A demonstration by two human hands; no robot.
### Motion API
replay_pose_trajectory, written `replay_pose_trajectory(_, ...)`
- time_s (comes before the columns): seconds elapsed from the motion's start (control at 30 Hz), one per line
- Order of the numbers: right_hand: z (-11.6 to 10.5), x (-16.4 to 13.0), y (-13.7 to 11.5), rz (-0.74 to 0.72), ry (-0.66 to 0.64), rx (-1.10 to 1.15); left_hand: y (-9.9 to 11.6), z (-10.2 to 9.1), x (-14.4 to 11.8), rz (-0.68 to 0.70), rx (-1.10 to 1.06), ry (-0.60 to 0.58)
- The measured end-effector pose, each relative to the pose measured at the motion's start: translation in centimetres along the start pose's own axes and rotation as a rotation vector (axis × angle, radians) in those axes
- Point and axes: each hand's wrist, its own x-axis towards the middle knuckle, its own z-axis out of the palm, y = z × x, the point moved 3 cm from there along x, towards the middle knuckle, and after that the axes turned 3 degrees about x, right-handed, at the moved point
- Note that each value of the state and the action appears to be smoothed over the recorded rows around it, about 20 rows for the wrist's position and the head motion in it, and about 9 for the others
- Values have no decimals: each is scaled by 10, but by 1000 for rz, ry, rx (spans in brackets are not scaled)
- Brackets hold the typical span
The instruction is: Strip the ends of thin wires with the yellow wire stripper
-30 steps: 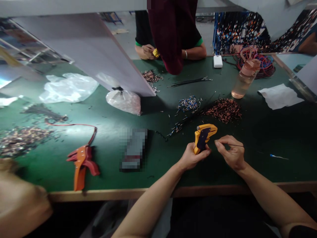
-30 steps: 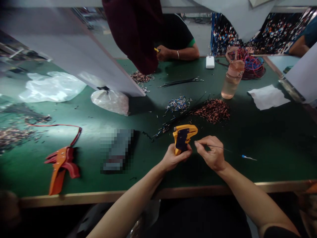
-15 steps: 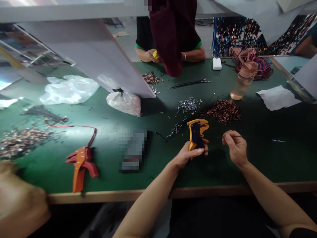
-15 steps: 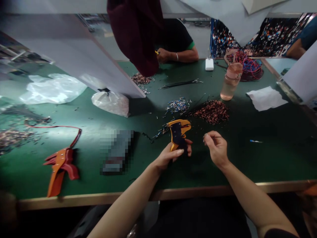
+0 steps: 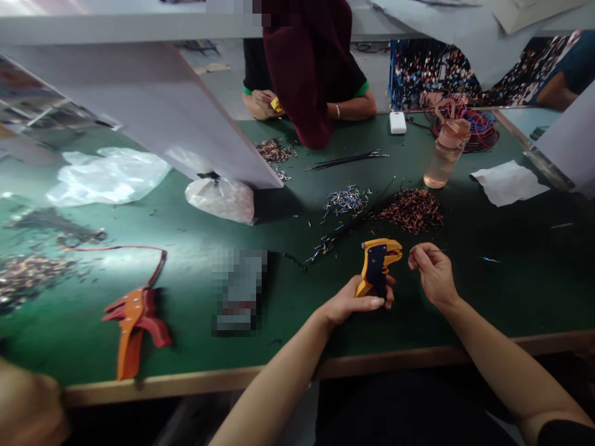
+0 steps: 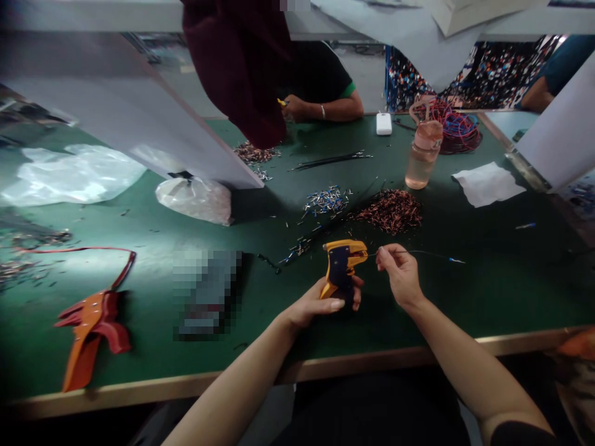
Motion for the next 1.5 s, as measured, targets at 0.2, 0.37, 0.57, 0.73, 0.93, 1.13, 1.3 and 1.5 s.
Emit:
replay_pose_trajectory(0.2,3,-1,2,30,4,-3,0,3,0,-24,13,-5)
replay_pose_trajectory(0.37,5,-2,3,43,-14,-13,1,3,0,-17,39,-3)
replay_pose_trajectory(0.57,6,-3,3,92,-19,32,-1,2,0,-33,86,28)
replay_pose_trajectory(0.73,6,-3,4,104,27,72,-1,3,0,-40,84,38)
replay_pose_trajectory(0.93,7,-5,3,100,79,58,0,4,0,-39,76,40)
replay_pose_trajectory(1.13,8,-7,-3,89,65,9,-1,7,1,-67,122,109)
replay_pose_trajectory(1.3,8,-7,-3,81,52,4,3,12,2,-71,187,158)
replay_pose_trajectory(1.5,5,-5,2,75,54,-8,2,12,2,-69,202,346)
